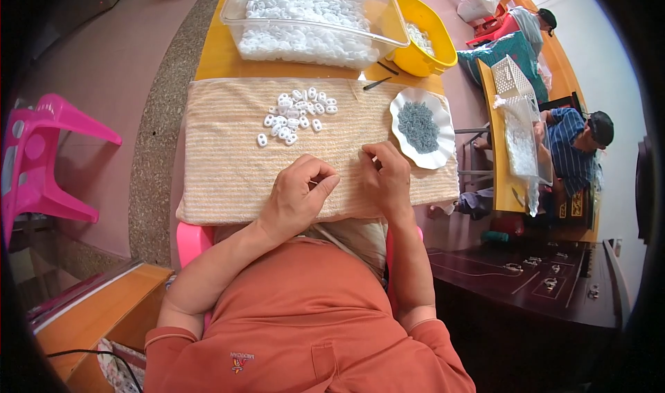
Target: Threading small beads onto white plastic components at a workstation.
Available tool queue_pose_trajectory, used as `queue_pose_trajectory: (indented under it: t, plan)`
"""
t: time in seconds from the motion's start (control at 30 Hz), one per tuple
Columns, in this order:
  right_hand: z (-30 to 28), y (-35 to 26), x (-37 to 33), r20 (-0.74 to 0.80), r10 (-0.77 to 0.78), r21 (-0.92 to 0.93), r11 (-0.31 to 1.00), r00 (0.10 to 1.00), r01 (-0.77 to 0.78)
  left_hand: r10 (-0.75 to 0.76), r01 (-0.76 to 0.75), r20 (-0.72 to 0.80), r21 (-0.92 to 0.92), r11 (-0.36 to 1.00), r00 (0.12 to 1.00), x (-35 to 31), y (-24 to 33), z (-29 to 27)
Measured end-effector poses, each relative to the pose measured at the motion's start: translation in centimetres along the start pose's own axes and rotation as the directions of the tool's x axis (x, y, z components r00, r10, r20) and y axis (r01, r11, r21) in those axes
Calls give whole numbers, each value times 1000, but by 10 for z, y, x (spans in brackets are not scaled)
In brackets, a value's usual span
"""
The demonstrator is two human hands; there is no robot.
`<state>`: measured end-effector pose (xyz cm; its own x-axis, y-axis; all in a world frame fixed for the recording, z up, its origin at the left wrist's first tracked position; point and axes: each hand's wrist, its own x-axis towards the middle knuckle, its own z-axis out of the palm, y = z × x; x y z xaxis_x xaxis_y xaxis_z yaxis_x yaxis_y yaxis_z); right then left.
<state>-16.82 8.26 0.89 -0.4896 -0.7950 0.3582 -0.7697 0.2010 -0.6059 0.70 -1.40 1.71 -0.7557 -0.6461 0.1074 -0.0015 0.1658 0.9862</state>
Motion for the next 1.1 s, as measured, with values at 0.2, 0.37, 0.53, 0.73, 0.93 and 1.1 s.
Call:
queue_pose_trajectory:
  t: [0.2, 0.37, 0.53, 0.73, 0.93, 1.1]
  plan:
    - [1, 5, 3, -26, -120, -190, 975, 992, 113, -1, 1, 3, -36, 999, 1000, -1, -4, 2]
    - [-4, 4, -6, 113, -16, 453, 891, 993, -37, -71, 72, 14, -154, 985, 997, -3, -14, 5]
    - [1, -12, -19, 273, -23, 701, 690, 962, -182, -218, 283, 186, -501, 818, 958, 1, -9, 1]
    - [11, -12, -21, 201, -91, 712, 697, 975, -82, -282, 383, 260, -609, 694, 924, 1, -13, 1]
    - [13, -14, -22, 181, -51, 707, 701, 982, -94, -295, 426, 308, -666, 612, 905, 2, -18, -1]
    - [13, -16, -23, 234, 74, 757, 612, 969, -229, -347, 450, 297, -701, 553, 890, 2, -14, -2]
